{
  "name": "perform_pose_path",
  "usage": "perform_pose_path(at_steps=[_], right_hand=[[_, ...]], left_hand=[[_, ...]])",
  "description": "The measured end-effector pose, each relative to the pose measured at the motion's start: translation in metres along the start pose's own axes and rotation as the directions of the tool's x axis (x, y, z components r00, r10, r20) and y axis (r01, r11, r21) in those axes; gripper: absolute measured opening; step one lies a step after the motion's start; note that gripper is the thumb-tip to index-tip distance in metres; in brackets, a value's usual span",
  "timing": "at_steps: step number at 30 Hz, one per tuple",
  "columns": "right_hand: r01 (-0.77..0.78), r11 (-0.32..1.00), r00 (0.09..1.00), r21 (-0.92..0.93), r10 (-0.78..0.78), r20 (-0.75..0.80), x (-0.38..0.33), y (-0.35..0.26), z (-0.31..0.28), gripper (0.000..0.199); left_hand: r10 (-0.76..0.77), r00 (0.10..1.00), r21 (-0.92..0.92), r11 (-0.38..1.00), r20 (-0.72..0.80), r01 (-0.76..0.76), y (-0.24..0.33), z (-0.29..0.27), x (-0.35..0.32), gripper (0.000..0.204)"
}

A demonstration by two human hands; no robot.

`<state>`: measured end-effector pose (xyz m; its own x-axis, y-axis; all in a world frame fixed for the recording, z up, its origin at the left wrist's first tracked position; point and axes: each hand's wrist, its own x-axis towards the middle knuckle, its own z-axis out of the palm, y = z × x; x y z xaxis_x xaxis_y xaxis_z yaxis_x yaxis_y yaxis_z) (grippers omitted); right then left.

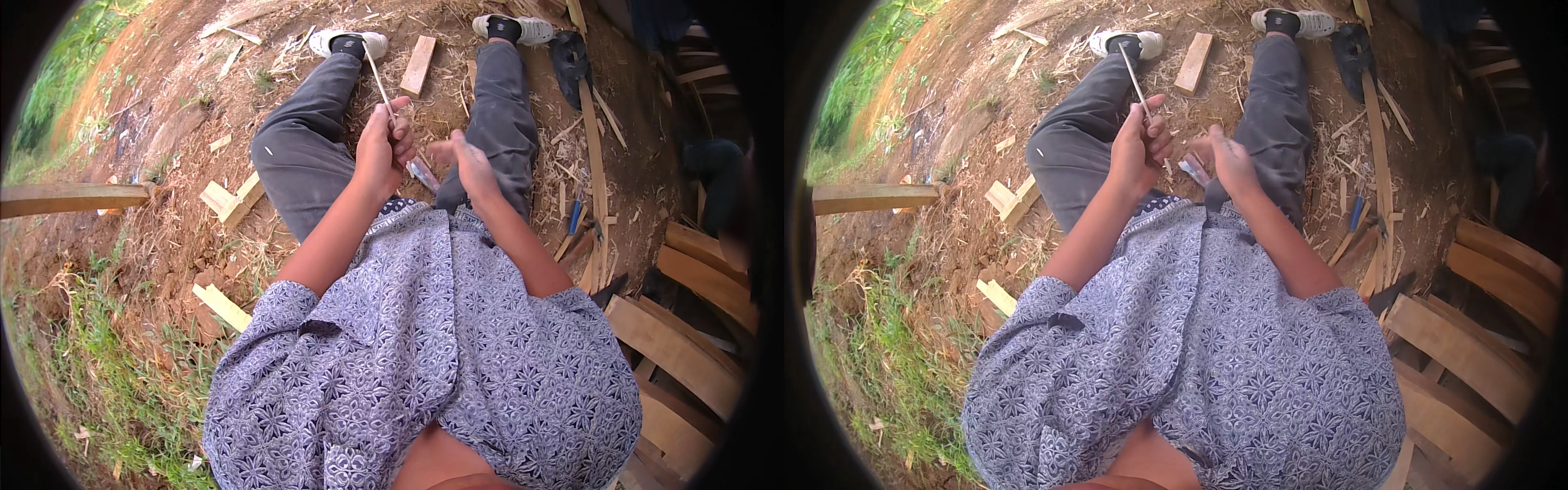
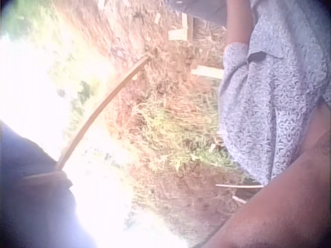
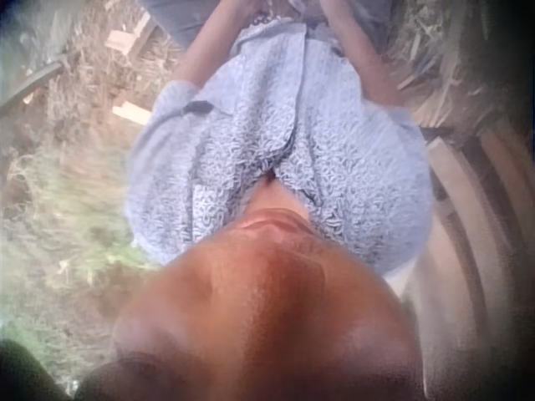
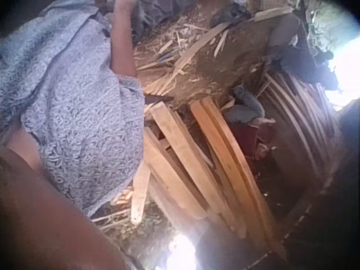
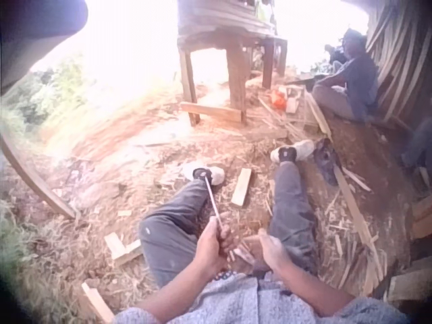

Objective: The person sits on the ground and uses a knife to shave thin strips from a small wooden block. They repeatedly scrape the knife along the wood to create fine shavings and occasionally inspect the resulting strips.

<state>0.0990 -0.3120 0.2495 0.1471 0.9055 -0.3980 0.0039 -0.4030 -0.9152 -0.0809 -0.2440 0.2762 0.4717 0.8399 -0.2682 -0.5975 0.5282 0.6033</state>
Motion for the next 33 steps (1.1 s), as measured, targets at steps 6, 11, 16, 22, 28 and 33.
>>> perform_pose_path(at_steps=[6, 11, 16, 22, 28, 33], right_hand=[[0.242, 0.926, 0.969, 0.291, -0.243, -0.032, 0.009, -0.033, 0.047, 0.065], [0.232, 0.891, 0.939, 0.391, -0.31, 0.15, 0.018, -0.025, 0.072, 0.077], [0.055, 0.867, 0.963, 0.496, -0.178, 0.204, 0.022, -0.04, 0.076, 0.08], [0.257, 0.854, 0.943, 0.453, -0.324, 0.075, -0.004, -0.054, 0.08, 0.082], [0.334, 0.778, 0.937, 0.533, -0.335, -0.099, 0.034, -0.04, 0.059, 0.084], [0.279, 0.86, 0.959, 0.427, -0.273, -0.076, 0.028, -0.018, 0.075, 0.073]], left_hand=[[0.116, 0.992, 0.15, 0.981, 0.056, -0.124, -0.029, 0.021, 0.008, 0.081], [0.34, 0.933, 0.429, 0.83, 0.119, -0.357, -0.029, 0.025, 0.023, 0.089], [0.31, 0.944, 0.523, 0.789, 0.115, -0.323, -0.037, 0.008, 0.023, 0.082], [0.16, 0.962, 0.48, 0.841, 0.221, -0.25, -0.026, 0.019, 0.022, 0.072], [0.292, 0.905, 0.677, 0.6, 0.309, -0.425, -0.064, 0.025, 0.018, 0.075], [0.274, 0.96, 0.515, 0.815, 0.064, -0.267, -0.037, 0.038, 0.011, 0.064]])
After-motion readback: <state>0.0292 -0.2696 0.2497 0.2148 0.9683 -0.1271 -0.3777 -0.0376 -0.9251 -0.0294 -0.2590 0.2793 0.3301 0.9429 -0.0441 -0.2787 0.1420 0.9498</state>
